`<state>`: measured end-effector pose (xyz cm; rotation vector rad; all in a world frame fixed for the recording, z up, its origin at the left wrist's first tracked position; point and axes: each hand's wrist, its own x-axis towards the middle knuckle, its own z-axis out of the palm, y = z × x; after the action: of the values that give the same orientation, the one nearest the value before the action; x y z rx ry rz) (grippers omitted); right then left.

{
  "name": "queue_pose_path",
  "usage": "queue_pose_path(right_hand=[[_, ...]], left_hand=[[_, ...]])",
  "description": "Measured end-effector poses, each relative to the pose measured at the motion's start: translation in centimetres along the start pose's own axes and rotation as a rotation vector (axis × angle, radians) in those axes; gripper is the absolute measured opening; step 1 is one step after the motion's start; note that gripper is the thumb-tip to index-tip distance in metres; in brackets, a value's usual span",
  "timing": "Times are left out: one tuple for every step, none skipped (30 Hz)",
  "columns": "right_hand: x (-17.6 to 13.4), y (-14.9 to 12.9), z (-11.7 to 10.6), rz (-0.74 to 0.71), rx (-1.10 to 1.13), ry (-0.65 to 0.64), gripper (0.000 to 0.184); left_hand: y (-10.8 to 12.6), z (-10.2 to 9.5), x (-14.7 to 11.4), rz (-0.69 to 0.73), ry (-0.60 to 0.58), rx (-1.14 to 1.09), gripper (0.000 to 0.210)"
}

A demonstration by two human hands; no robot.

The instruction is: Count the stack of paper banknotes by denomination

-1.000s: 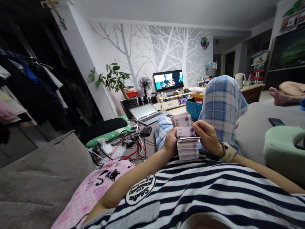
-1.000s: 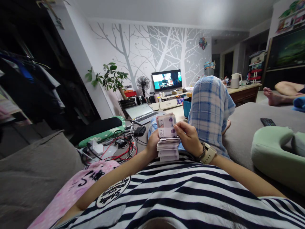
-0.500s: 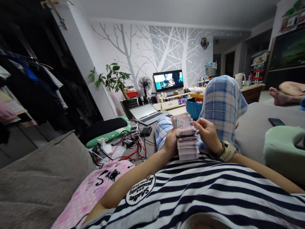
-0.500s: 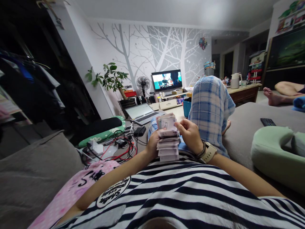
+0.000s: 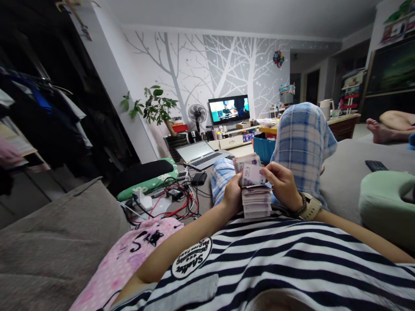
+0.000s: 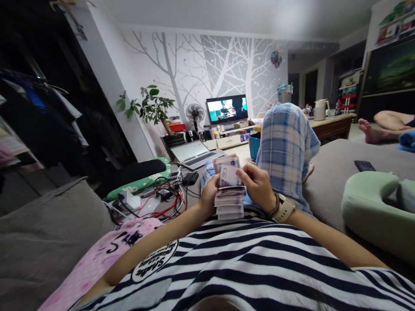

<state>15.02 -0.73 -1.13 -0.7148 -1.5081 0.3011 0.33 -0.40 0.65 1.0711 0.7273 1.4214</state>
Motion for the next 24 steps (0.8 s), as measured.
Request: queue_pose_path(right_hand=[[-0.1,-0.1,0.0,-0.023,-0.011,-0.009,0.03],[-0.1,-0.1,-0.1,-0.041,-0.02,-0.02,0.029],[-0.2,-0.2,-0.1,-0.055,-0.025,-0.028,0.028],[-0.2,-0.2,-0.1,-0.062,-0.023,-0.036,0.027],[-0.2,-0.2,0.0,-0.064,-0.014,-0.041,0.026],[-0.2,-0.2,0.0,-0.064,-0.002,-0.043,0.024],[-0.2,-0.1,0.0,-0.063,0.012,-0.041,0.023],[-0.2,0.0,0.1,-0.061,0.026,-0.04,0.021],[-0.2,0.0,0.1,-0.058,0.038,-0.039,0.02],[-0.3,0.1,0.2,-0.056,0.047,-0.038,0.019],[-0.3,0.2,0.2,-0.053,0.054,-0.036,0.019],[-0.3,0.3,0.2,-0.049,0.058,-0.035,0.019],[-0.3,0.3,0.2,-0.045,0.062,-0.034,0.019],[-0.3,0.4,0.2,-0.041,0.065,-0.033,0.019],[-0.3,0.4,0.2,-0.039,0.068,-0.032,0.019],[-0.4,0.4,0.2,-0.038,0.073,-0.033,0.019],[-0.4,0.4,0.2,-0.039,0.078,-0.035,0.019],[-0.4,0.4,0.2,-0.041,0.082,-0.037,0.018],[-0.4,0.4,0.2,-0.042,0.086,-0.036,0.018],[-0.4,0.4,0.2,-0.043,0.09,-0.036,0.018],[-0.4,0.3,0.2,-0.043,0.094,-0.036,0.018],[-0.4,0.3,0.2,-0.042,0.097,-0.037,0.018],[-0.4,0.2,0.2,-0.041,0.1,-0.039,0.018],[-0.4,0.1,0.2,-0.04,0.103,-0.042,0.018]], left_hand=[[0.2,0.0,-0.2,0.026,-0.009,0.04,0.016],[0.4,0.1,-0.5,0.05,-0.022,0.081,0.016],[0.6,0.1,-0.7,0.067,-0.03,0.114,0.017],[0.7,0.2,-0.9,0.076,-0.037,0.134,0.018],[0.8,0.2,-1.0,0.078,-0.04,0.141,0.019],[0.8,0.2,-1.1,0.075,-0.042,0.134,0.02],[0.8,0.3,-1.0,0.065,-0.047,0.113,0.02],[0.7,0.3,-0.9,0.05,-0.053,0.087,0.019],[0.5,0.3,-0.8,0.037,-0.058,0.06,0.019],[0.4,0.3,-0.7,0.028,-0.061,0.042,0.018],[0.3,0.3,-0.6,0.026,-0.055,0.036,0.017],[0.3,0.3,-0.6,0.031,-0.046,0.043,0.017],[0.4,0.3,-0.6,0.04,-0.036,0.058,0.016],[0.5,0.3,-0.8,0.05,-0.027,0.077,0.015],[0.6,0.4,-0.9,0.056,-0.019,0.095,0.015],[0.7,0.4,-1.1,0.058,-0.013,0.11,0.014],[0.9,0.5,-1.2,0.06,-0.007,0.121,0.014],[0.9,0.5,-1.3,0.065,-0.005,0.134,0.015],[1.0,0.4,-1.3,0.073,-0.007,0.149,0.016],[0.9,0.3,-1.2,0.087,-0.011,0.167,0.017],[0.9,0.1,-1.1,0.104,-0.018,0.188,0.019],[0.7,-0.1,-1.0,0.122,-0.026,0.213,0.019],[0.6,-0.3,-0.8,0.141,-0.03,0.237,0.019],[0.4,-0.5,-0.7,0.157,-0.034,0.261,0.018]])
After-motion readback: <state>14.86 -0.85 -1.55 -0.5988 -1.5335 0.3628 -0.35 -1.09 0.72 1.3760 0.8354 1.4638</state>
